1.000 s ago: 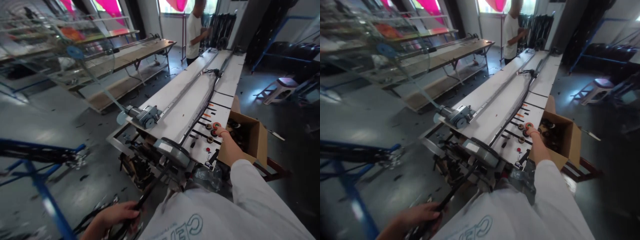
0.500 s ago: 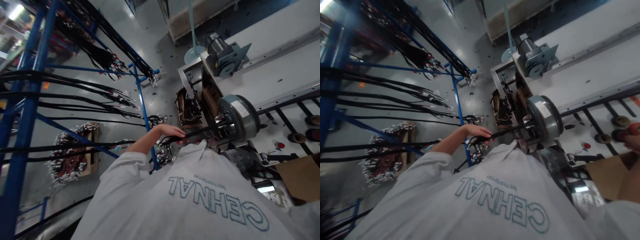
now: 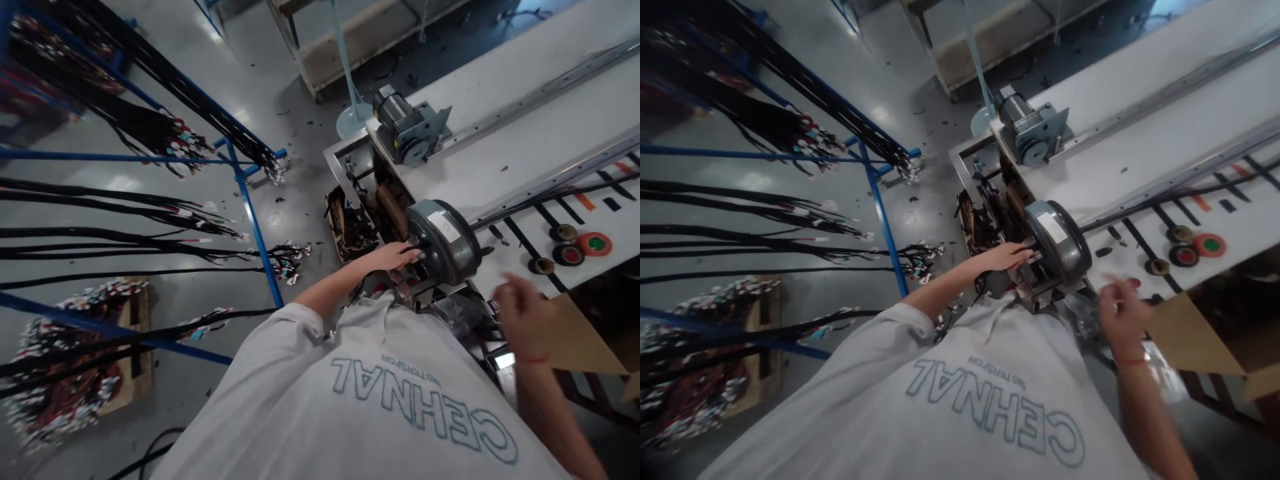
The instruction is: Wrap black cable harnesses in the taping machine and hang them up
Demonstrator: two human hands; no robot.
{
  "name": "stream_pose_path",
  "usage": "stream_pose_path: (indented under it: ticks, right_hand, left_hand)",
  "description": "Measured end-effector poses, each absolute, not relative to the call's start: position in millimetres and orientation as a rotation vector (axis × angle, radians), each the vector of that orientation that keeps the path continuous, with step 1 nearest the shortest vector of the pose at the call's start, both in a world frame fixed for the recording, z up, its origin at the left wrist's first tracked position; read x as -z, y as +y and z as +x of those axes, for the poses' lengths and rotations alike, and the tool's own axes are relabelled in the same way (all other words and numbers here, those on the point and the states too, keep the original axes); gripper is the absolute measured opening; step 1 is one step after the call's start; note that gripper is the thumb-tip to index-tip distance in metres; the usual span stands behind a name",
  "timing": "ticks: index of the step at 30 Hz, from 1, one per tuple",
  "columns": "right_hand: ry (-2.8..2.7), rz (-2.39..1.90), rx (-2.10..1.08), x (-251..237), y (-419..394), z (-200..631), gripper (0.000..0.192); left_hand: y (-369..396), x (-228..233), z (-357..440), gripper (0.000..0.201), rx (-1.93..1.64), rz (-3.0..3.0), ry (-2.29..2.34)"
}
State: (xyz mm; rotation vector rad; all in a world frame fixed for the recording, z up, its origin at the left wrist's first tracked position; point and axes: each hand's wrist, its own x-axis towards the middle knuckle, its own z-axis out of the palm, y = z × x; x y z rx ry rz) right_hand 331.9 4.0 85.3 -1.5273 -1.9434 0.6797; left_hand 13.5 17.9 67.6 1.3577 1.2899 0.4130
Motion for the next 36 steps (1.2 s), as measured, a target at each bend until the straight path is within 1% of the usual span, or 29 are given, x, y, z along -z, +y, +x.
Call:
stream_pose_path:
  ticks: [1,2,4,6,8,11,14,19,23,25,28,30,33,36]
  right_hand:
    - [-2.057,-1.393,-0.744,-82,-20,307,0.034]
    - [-2.152,-1.232,-0.839,-77,-38,283,0.033]
    - [-2.189,-1.141,-0.862,-61,-53,240,0.04]
    - [-2.118,-1.261,-0.805,-42,-44,209,0.049]
    - [-2.002,-1.444,-0.751,-25,-23,189,0.051]
    - [-1.846,-1.638,-0.734,-8,6,174,0.04]
    - [-1.761,-1.725,-0.714,0,19,168,0.03]
    - [-1.727,-1.771,-0.645,-1,24,165,0.028]
    - [-1.776,-1.567,-0.614,-12,9,166,0.026]
    - [-1.742,-1.519,-0.664,-18,-3,167,0.027]
    - [-1.637,-1.614,-0.799,-26,-13,169,0.029]
    - [-1.652,-1.606,-0.815,-31,-9,167,0.029]
    - [-1.734,-1.539,-0.744,-34,10,160,0.029]
    - [-1.89,-1.496,-0.728,-31,34,155,0.035]
  left_hand:
    - [22,-69,11,0.037,-0.458,1.444,1.379]
    - [24,-71,6,0.034,-0.509,1.516,1.463]
    - [28,-75,-7,0.031,-0.57,1.611,1.566]
    - [30,-78,-17,0.032,-0.567,1.659,1.57]
    - [30,-79,-21,0.033,-0.553,1.675,1.546]
    - [28,-77,-19,0.033,-0.563,1.673,1.519]
    - [25,-75,-17,0.032,-0.587,1.637,1.518]
    - [17,-67,-20,0.034,-0.575,1.576,1.517]
    - [7,-60,-21,0.034,-0.599,1.547,1.482]
    - [2,-56,-20,0.034,-0.598,1.566,1.466]
    - [-7,-48,-15,0.033,-0.554,1.661,1.487]
    - [-14,-41,-11,0.034,-0.474,1.738,1.544]
    - [-25,-30,-3,0.037,-0.339,1.823,1.612]
    - [-32,-22,3,0.04,-0.325,1.867,1.619]
